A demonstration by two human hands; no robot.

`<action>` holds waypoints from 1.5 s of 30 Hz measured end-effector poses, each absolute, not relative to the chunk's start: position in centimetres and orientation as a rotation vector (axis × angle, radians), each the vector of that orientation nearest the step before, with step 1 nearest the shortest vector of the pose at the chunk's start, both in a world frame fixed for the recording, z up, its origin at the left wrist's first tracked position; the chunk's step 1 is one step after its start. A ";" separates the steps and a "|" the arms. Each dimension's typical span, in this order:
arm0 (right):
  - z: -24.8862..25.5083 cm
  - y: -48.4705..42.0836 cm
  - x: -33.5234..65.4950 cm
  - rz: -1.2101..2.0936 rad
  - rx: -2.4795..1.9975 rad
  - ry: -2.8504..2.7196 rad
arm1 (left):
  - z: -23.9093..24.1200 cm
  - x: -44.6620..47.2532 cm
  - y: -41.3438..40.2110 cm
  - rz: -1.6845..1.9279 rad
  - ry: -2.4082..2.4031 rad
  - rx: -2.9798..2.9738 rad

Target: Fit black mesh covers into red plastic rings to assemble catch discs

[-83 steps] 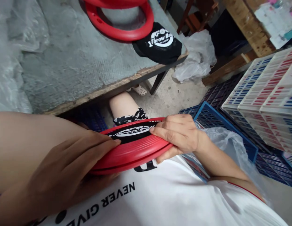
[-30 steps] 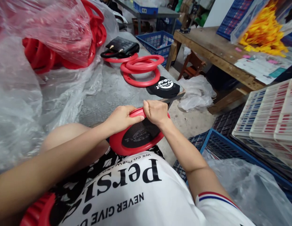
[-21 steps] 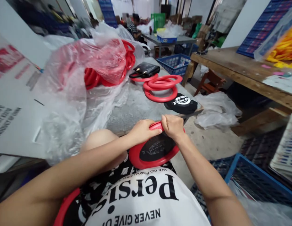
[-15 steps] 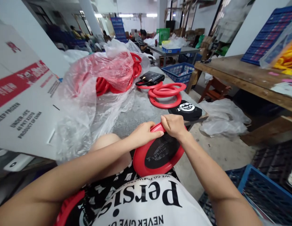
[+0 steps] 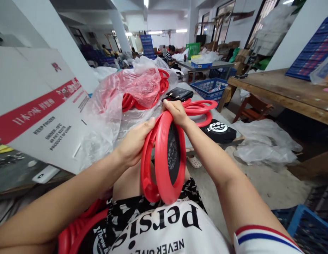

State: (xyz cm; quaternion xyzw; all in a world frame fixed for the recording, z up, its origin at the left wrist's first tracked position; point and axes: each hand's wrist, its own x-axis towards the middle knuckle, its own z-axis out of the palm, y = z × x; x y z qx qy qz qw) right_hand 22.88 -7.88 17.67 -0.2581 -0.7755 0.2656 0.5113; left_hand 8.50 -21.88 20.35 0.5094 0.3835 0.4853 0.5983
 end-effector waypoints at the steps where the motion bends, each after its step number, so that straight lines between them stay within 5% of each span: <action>1: 18.2 -7.5 22.2 0.643 -0.627 -1.848 | 20.9 8.6 -22.2 1.155 0.858 1.150; 7: 19.2 -5.7 20.1 0.637 -0.682 -1.761 | 22.5 8.7 -21.9 1.206 0.713 1.041; 17: 15.0 -2.0 19.4 0.490 -1.081 -1.373 | 18.6 11.7 -17.8 1.529 0.715 0.827; 24: 15.5 -7.0 21.4 0.907 -0.852 -1.735 | 17.7 9.5 -10.7 1.869 0.745 0.626; 31: 13.5 -11.5 20.1 0.305 -0.883 -2.062 | 18.8 8.4 -8.9 1.996 0.811 0.434; 37: 16.7 -12.7 24.1 0.271 -0.780 -1.999 | 20.7 6.9 -14.9 1.660 0.772 0.849; 45: 18.5 -19.1 36.4 0.497 -0.737 -2.349 | 17.2 1.6 -24.9 1.350 1.403 2.073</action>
